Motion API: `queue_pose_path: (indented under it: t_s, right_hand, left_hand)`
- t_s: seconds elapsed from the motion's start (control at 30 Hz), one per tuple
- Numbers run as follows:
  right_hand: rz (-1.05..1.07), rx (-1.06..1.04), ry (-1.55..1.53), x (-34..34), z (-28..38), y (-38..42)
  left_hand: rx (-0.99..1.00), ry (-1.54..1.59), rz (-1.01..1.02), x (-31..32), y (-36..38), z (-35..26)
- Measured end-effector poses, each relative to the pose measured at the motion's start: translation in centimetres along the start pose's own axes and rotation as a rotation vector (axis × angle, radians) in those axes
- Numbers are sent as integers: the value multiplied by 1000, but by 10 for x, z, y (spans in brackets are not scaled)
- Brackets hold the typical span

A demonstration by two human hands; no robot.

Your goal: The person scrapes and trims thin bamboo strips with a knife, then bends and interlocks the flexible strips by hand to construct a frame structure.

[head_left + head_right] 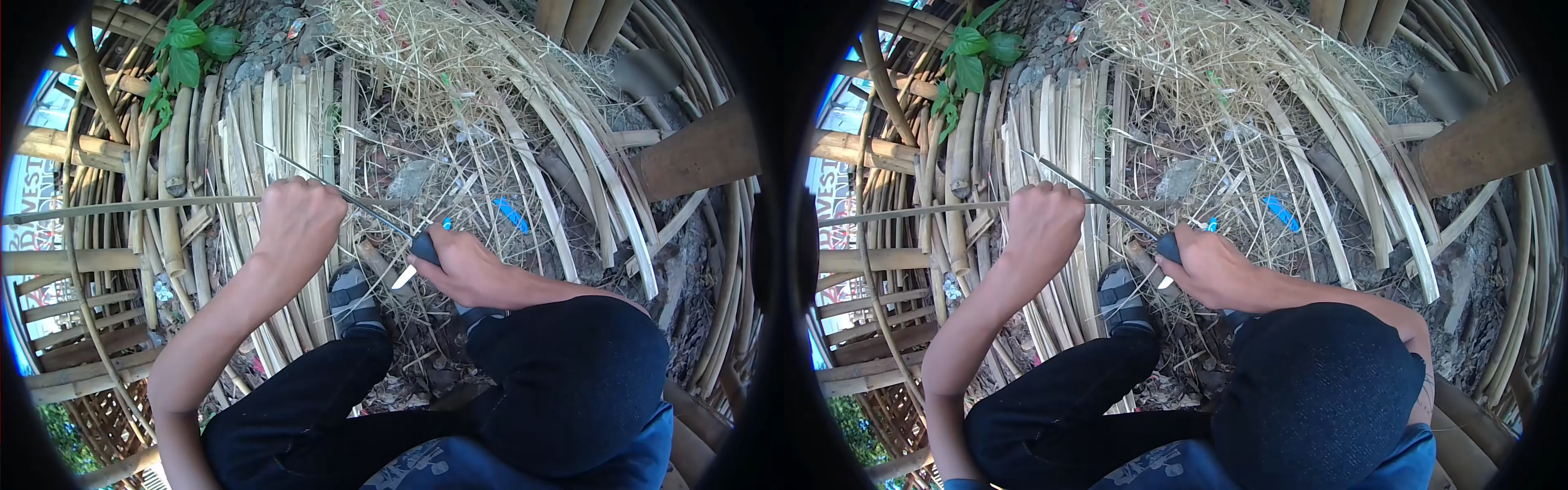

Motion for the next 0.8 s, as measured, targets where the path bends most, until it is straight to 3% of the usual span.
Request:
queue_pose_path:
  t_s: [0.13, 0.33, 0.5, 0.8]
  right_hand:
    - [-42, -45, 9, -4, -2, 0]
    - [39, 94, 52, -4, -15, 1]
    - [27, 5, -71, -15, 5, 1]
    - [-13, 44, 25, 1, -5, 0]
  left_hand:
    - [31, -16, -54, -1, -3, 0]
    - [60, -74, -33, 0, -5, -8]
    - [41, -58, -38, 0, -5, -5]
    - [40, -22, -25, -5, -7, -8]
Point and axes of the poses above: each hand's wrist, its own y-axis away from the middle knuckle, its own x-axis out of the palm, z = x × y, the point moved 6 cm from there along -y, towards the middle knuckle, and after that the axes turned 4 degrees about y, right-handed, at the moved point
